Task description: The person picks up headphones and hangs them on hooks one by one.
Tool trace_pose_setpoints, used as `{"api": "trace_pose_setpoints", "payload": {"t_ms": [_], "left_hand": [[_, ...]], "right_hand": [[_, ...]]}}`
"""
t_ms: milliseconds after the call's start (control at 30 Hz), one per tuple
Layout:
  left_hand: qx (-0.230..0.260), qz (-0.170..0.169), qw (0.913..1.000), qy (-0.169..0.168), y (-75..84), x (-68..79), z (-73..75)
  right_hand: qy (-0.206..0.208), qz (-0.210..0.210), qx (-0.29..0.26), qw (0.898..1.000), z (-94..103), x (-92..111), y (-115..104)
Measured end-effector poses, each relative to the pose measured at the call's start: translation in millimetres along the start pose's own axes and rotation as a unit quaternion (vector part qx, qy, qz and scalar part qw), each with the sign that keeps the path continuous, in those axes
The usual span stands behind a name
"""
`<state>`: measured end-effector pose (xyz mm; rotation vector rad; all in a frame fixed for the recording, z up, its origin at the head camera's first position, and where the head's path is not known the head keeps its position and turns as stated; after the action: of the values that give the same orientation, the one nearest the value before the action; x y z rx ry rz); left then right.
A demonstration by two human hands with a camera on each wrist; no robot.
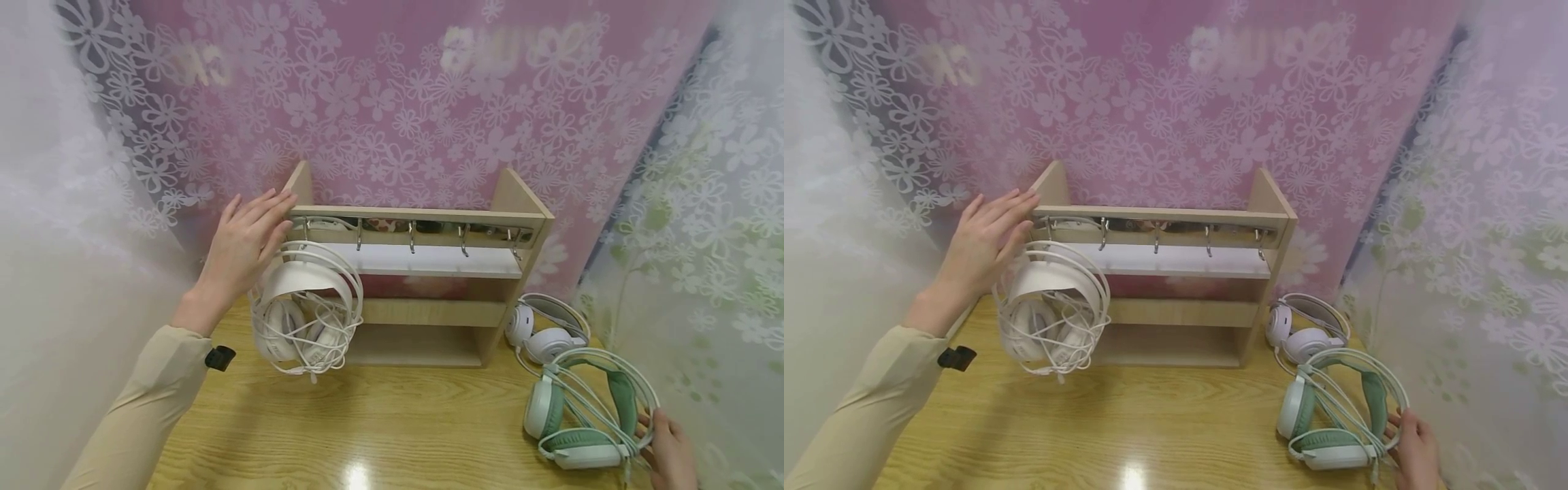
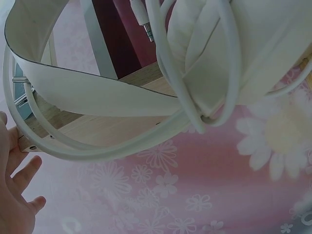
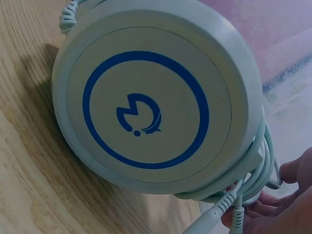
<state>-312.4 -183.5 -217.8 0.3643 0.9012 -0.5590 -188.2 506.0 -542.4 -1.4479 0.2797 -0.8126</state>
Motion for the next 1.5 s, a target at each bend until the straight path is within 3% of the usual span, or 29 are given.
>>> {"api": "trace_pose_setpoints", "payload": {"t_ms": [267, 667, 933, 1267, 1500], "left_hand": [[-0.001, 0.000, 1.0000, 0.001, 0.5, 0.0, 0.4], [-0.002, 0.003, 1.0000, -0.001, 0.0, 2.3, 0.5], [-0.002, -0.001, 1.0000, 0.001, 0.2, 1.6, -1.2], [-0.002, -0.002, 1.0000, 0.004, 1.1, 0.8, -0.5], [-0.003, -0.001, 1.0000, 0.004, 0.9, 0.3, -0.3]], "right_hand": [[-0.018, 0.032, -0.029, 0.999, -12.7, 9.4, -8.5], [-0.056, 0.032, -0.002, 0.998, -26.4, 17.5, -18.7], [-0.101, 0.129, -0.104, 0.981, -32.6, 25.5, -25.0], [-0.092, 0.207, -0.101, 0.969, -41.0, 34.3, -43.5], [-0.071, 0.196, -0.074, 0.975, -41.2, 31.1, -43.5]]}}
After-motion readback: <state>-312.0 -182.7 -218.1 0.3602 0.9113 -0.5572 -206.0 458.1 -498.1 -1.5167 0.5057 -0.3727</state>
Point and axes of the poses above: each hand's wrist, its own x-axis away from the middle knuckle, its own z-axis out of the back of the hand, y = z × x, the point moved 8 cm from there along -x, towards the middle knuckle, and after that the axes turned 4 degrees about y, right-handed, at the moved point
